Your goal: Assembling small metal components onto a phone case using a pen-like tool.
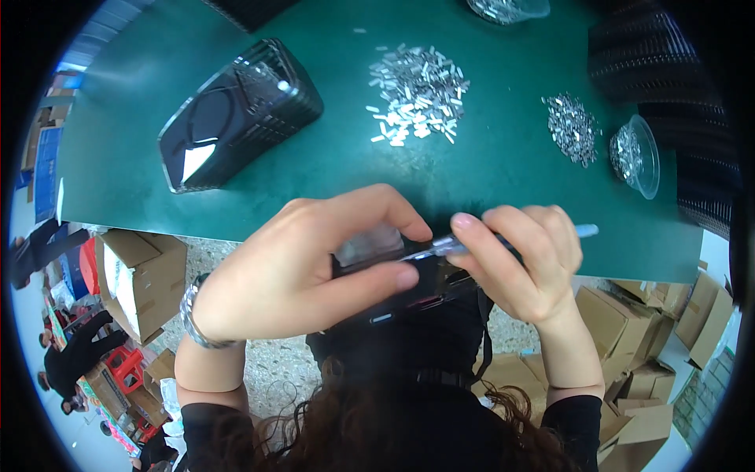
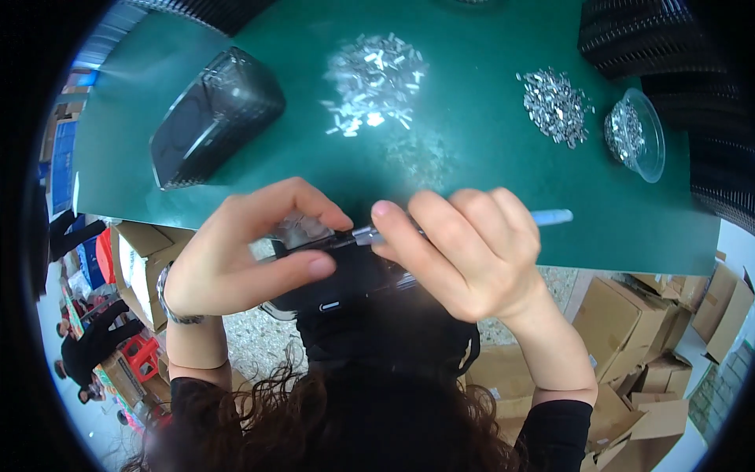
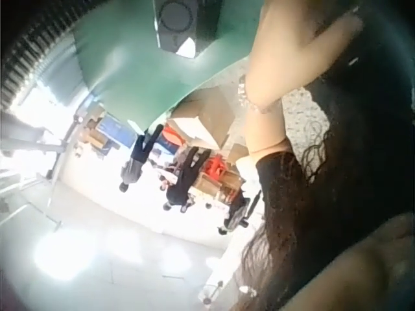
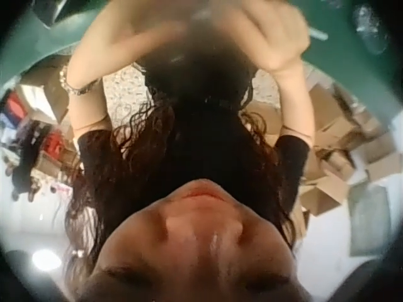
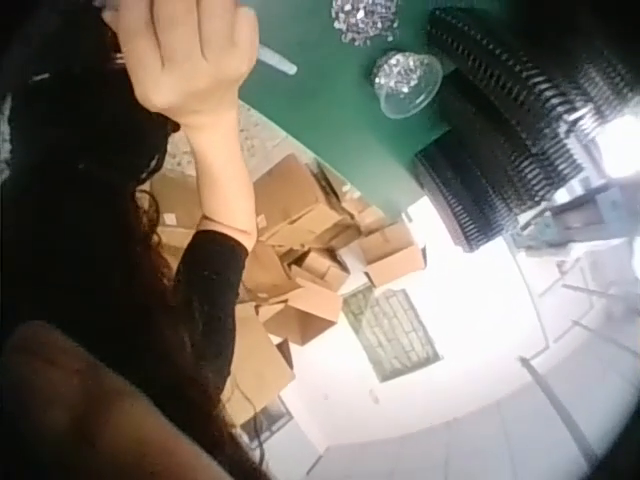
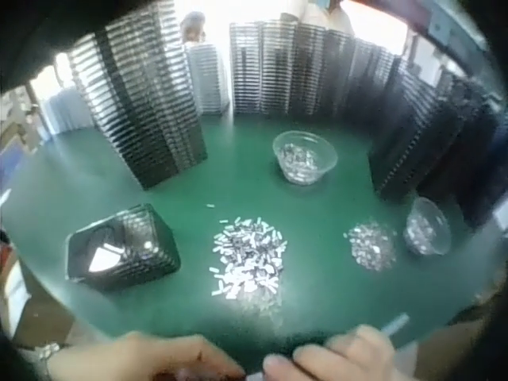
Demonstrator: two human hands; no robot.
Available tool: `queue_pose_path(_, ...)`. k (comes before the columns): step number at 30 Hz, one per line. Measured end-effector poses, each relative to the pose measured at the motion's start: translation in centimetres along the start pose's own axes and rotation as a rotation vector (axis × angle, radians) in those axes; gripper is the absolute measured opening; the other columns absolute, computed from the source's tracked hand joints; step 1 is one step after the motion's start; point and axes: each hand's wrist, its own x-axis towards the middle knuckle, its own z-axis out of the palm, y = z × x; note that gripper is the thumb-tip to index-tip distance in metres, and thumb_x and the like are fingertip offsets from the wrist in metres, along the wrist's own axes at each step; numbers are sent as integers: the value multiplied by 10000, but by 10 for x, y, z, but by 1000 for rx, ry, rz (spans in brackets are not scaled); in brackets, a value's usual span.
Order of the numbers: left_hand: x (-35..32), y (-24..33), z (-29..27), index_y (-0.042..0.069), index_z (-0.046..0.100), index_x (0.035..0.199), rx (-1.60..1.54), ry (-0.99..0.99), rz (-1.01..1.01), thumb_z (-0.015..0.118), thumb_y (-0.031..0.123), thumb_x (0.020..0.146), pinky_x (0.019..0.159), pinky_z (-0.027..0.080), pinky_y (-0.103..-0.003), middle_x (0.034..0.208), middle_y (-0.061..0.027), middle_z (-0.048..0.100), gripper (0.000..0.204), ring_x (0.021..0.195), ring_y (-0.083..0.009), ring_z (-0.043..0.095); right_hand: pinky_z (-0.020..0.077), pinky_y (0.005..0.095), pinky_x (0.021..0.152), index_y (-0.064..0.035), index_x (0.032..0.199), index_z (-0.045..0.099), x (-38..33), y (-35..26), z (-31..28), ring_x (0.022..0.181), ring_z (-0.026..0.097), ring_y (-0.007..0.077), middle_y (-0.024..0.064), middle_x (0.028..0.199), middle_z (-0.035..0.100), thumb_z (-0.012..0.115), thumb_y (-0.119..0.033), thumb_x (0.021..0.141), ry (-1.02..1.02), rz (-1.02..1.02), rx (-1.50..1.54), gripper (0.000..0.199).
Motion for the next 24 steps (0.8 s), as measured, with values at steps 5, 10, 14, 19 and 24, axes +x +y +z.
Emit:
queue_pose_path(5,-14,-3,-9,-7,490,1525,-364,-121,-276,684,512,1020,919,496,-261,1207,-58,668,749,1042,-109,615,419,303,577,-131,1188,781,23,5,2,742,543,165,11,1041,620,808,-283,934,242,-90,-89,297)
queue_pose_path(10,-28,10,-14,6,492,1542,-259,6,-357,708,542,985,954,487,-295,1230,-84,661,803,1083,-143,612,466,350,562,-91,1267,758,23,26,7,716,573,200,54,1020,634,836,-98,822,278,27,95,452)
queue_pose_path(14,-43,20,-40,15,516,1537,456,553,100,832,468,846,1155,405,-422,1461,-178,604,885,1328,-310,585,467,355,571,-142,1306,759,1,47,15,680,570,199,40,815,530,760,-14,783,-38,218,44,539)
queue_pose_path(19,-45,-7,-90,90,465,1607,940,623,-14,859,321,854,1162,414,-434,1430,-220,594,881,1341,-377,566,462,337,558,-204,1291,768,0,53,26,660,561,183,29,774,461,738,-82,844,-216,87,25,465)
queue_pose_path(24,-50,-26,-95,172,438,1640,801,632,-95,913,236,781,1044,497,-441,1306,-197,629,984,1189,-364,620,469,334,555,-217,1294,758,1,59,27,654,566,181,26,790,475,743,-93,836,-221,73,55,474)
